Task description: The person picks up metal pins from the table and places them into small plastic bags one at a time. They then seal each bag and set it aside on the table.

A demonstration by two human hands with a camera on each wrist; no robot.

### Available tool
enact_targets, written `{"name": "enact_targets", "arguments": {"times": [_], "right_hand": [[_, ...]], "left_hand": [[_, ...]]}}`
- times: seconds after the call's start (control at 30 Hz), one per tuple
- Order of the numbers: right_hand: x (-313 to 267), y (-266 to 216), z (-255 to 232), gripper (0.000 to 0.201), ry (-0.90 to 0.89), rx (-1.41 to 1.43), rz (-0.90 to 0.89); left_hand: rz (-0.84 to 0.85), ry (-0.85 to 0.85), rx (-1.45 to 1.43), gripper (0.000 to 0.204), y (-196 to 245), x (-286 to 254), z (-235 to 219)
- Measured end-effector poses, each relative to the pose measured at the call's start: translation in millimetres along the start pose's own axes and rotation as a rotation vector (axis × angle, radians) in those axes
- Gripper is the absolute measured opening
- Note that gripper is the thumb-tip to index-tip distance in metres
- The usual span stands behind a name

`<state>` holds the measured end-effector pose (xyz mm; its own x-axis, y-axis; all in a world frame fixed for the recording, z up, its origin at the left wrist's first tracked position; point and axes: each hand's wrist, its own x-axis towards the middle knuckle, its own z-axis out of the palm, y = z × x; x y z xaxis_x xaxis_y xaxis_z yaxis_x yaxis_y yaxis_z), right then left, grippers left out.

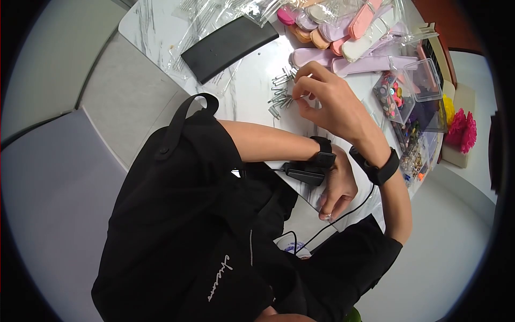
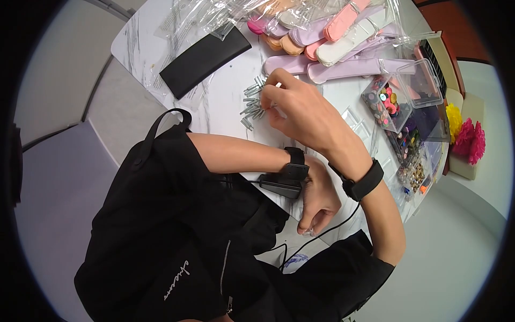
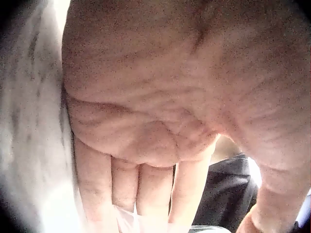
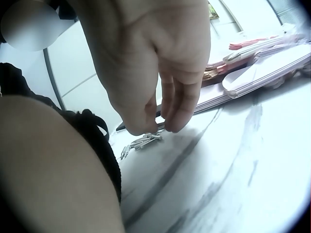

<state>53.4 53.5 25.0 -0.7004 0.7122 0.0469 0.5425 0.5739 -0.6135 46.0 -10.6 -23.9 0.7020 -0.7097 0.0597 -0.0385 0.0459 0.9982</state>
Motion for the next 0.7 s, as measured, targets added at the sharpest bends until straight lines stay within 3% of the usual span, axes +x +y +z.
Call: {"name": "enact_targets", "arguments": {"times": [0.13,0.3,0.47,0.57,0.7], "right_hand": [[5,2,4,0.014,-0.097,0.001,0.0],[9,0,7,0.016,-0.079,-0.032,0.037],[2,2,5,0.019,-0.078,-0.295,0.049],[-16,3,-14,0.024,-0.118,-0.444,0.068],[-64,-12,-76,0.03,0.069,-0.226,0.211]], "left_hand": [[0.01,-0.004,0.008,0.044,0,2,1],[0.011,0.032,0.051,0.042,1,2,2],[0.043,0.012,0.022,0.04,0,0,1],[0.039,0.018,-0.059,0.039,-2,0,0],[0.075,0.048,-0.106,0.037,-8,3,0]]}}
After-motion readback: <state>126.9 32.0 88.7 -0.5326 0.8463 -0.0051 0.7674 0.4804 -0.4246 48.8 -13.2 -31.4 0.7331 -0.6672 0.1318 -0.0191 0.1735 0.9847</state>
